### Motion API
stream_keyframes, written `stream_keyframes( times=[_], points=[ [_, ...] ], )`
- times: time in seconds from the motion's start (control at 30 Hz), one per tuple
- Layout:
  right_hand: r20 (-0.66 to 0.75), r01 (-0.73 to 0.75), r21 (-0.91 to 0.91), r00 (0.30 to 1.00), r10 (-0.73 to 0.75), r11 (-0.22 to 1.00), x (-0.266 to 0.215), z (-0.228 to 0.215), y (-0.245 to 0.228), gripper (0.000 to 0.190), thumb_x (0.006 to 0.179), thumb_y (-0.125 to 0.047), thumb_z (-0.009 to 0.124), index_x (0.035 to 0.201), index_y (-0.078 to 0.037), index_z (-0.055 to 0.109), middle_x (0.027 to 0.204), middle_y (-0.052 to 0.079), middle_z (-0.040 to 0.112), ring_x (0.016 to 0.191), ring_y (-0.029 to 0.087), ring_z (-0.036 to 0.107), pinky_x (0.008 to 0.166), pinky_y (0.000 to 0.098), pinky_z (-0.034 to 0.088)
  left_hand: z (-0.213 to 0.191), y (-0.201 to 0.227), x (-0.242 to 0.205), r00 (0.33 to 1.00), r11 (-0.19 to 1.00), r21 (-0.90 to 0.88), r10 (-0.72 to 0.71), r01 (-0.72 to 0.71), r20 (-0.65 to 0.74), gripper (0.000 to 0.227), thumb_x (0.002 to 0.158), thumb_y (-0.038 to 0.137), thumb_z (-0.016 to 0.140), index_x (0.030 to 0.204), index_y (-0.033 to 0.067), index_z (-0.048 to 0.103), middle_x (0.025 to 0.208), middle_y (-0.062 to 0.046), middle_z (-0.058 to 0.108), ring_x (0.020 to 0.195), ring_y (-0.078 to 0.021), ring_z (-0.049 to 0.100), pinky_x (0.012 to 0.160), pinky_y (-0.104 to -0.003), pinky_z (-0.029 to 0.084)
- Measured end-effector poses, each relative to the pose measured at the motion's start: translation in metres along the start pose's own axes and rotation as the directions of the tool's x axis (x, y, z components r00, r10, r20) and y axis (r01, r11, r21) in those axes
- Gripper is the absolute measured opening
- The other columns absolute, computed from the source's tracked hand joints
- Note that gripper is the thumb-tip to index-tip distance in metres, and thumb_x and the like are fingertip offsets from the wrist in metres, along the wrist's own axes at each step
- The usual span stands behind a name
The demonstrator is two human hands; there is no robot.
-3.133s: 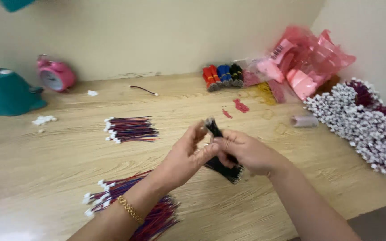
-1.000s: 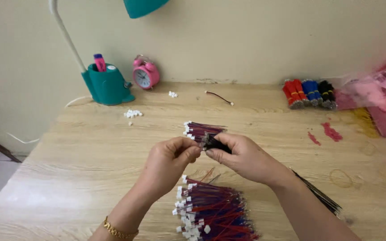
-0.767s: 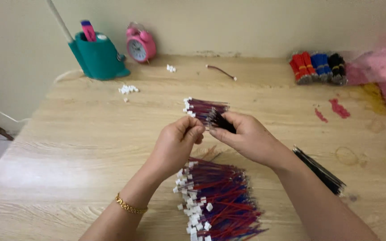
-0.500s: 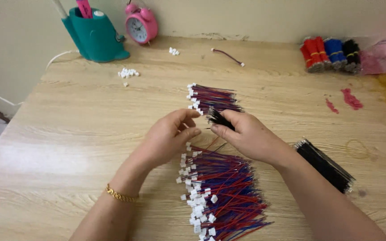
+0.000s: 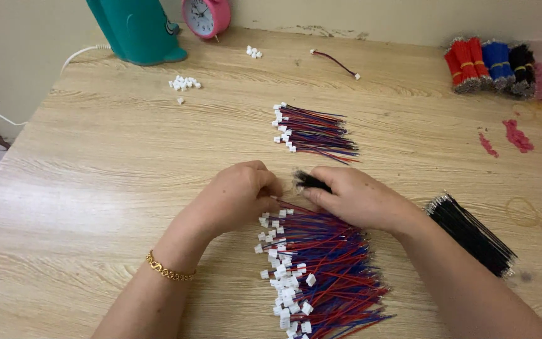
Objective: The person assembles wire harnesses by inserting red and blue wires into white plastic connectors. They handle the wires and connectors by hand, aligning the wire ends and pushing them into the connector housing. The completed harnesses are placed in a pile on the table.
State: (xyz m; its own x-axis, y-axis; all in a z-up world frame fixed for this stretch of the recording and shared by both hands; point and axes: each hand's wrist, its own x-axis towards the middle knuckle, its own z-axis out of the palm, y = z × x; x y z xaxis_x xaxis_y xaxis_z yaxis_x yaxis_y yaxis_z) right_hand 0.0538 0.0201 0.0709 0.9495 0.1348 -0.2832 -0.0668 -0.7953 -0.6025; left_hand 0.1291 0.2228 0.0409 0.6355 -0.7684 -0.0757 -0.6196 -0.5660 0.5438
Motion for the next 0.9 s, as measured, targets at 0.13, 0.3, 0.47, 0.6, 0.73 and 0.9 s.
stream_keyframes(
  times=[0.13, 0.3, 0.47, 0.6, 0.73, 0.9],
  points=[
    [-0.065, -0.006, 0.011, 0.998, 0.007, 1.000, -0.004, -0.006, -0.010, 0.023, 0.090, -0.024, 0.055, 0.097, -0.004, 0.063, 0.085, 0.024, 0.068, 0.087, 0.039, 0.067, 0.075, 0.0469, 0.050, -0.007, 0.004, -0.004, 0.998, 0.994, -0.082, -0.068, 0.069, 0.012, 0.020, 0.075, 0.024, 0.077, 0.092, 0.0133, 0.073, 0.089, -0.005, 0.070, 0.093, -0.0286, 0.069, 0.083, -0.039, 0.055],
    [-0.185, 0.061, 0.310, 0.983, -0.003, 0.949, -0.002, -0.007, -0.007, 0.019, 0.092, -0.018, 0.058, 0.100, -0.006, 0.069, 0.074, 0.004, 0.067, 0.074, 0.015, 0.057, 0.069, 0.0312, 0.050, 0.002, -0.001, -0.004, 0.990, 0.862, -0.501, -0.124, 0.075, -0.066, 0.022, 0.073, 0.011, 0.077, 0.094, 0.0106, 0.074, 0.077, -0.003, 0.072, 0.076, -0.0152, 0.068, 0.073, -0.031, 0.057],
    [-0.241, 0.107, 0.374, 0.970, -0.014, 0.921, -0.005, -0.010, -0.007, 0.019, 0.092, -0.020, 0.062, 0.098, -0.005, 0.070, 0.071, 0.003, 0.066, 0.069, 0.015, 0.056, 0.064, 0.0285, 0.048, 0.019, -0.014, 0.013, 0.973, 0.670, -0.741, -0.131, -0.055, -0.190, 0.023, 0.074, 0.009, 0.082, 0.096, 0.0070, 0.076, 0.075, -0.001, 0.069, 0.073, -0.0088, 0.061, 0.068, -0.024, 0.055],
    [-0.264, 0.107, 0.351, 0.964, -0.011, 0.930, -0.008, -0.011, -0.007, 0.017, 0.090, -0.019, 0.064, 0.097, -0.006, 0.071, 0.067, 0.003, 0.065, 0.066, 0.014, 0.055, 0.061, 0.0296, 0.047, 0.019, 0.002, 0.010, 0.947, 0.397, -0.918, -0.287, -0.018, -0.142, 0.023, 0.077, 0.009, 0.081, 0.099, 0.0032, 0.077, 0.080, -0.008, 0.074, 0.070, -0.0116, 0.067, 0.067, -0.025, 0.059],
    [-0.262, 0.082, 0.384, 0.965, 0.023, 0.920, -0.007, -0.010, -0.004, 0.018, 0.091, -0.018, 0.063, 0.096, -0.004, 0.071, 0.065, 0.005, 0.062, 0.063, 0.015, 0.051, 0.058, 0.0276, 0.042, 0.035, -0.009, 0.018, 0.960, 0.241, -0.971, -0.271, -0.007, -0.074, 0.022, 0.086, 0.006, 0.070, 0.107, -0.0014, 0.072, 0.090, -0.015, 0.074, 0.077, -0.0213, 0.073, 0.072, -0.033, 0.064],
    [-0.270, 0.074, 0.397, 0.962, 0.039, 0.915, -0.005, -0.010, -0.003, 0.017, 0.090, -0.019, 0.064, 0.094, -0.005, 0.072, 0.061, 0.004, 0.062, 0.058, 0.014, 0.050, 0.054, 0.0266, 0.040, 0.034, 0.000, 0.016, 0.963, 0.126, -0.992, -0.265, -0.014, -0.047, 0.022, 0.085, -0.001, 0.068, 0.106, -0.0058, 0.069, 0.089, -0.017, 0.072, 0.079, -0.0274, 0.074, 0.075, -0.039, 0.064]
  ],
)
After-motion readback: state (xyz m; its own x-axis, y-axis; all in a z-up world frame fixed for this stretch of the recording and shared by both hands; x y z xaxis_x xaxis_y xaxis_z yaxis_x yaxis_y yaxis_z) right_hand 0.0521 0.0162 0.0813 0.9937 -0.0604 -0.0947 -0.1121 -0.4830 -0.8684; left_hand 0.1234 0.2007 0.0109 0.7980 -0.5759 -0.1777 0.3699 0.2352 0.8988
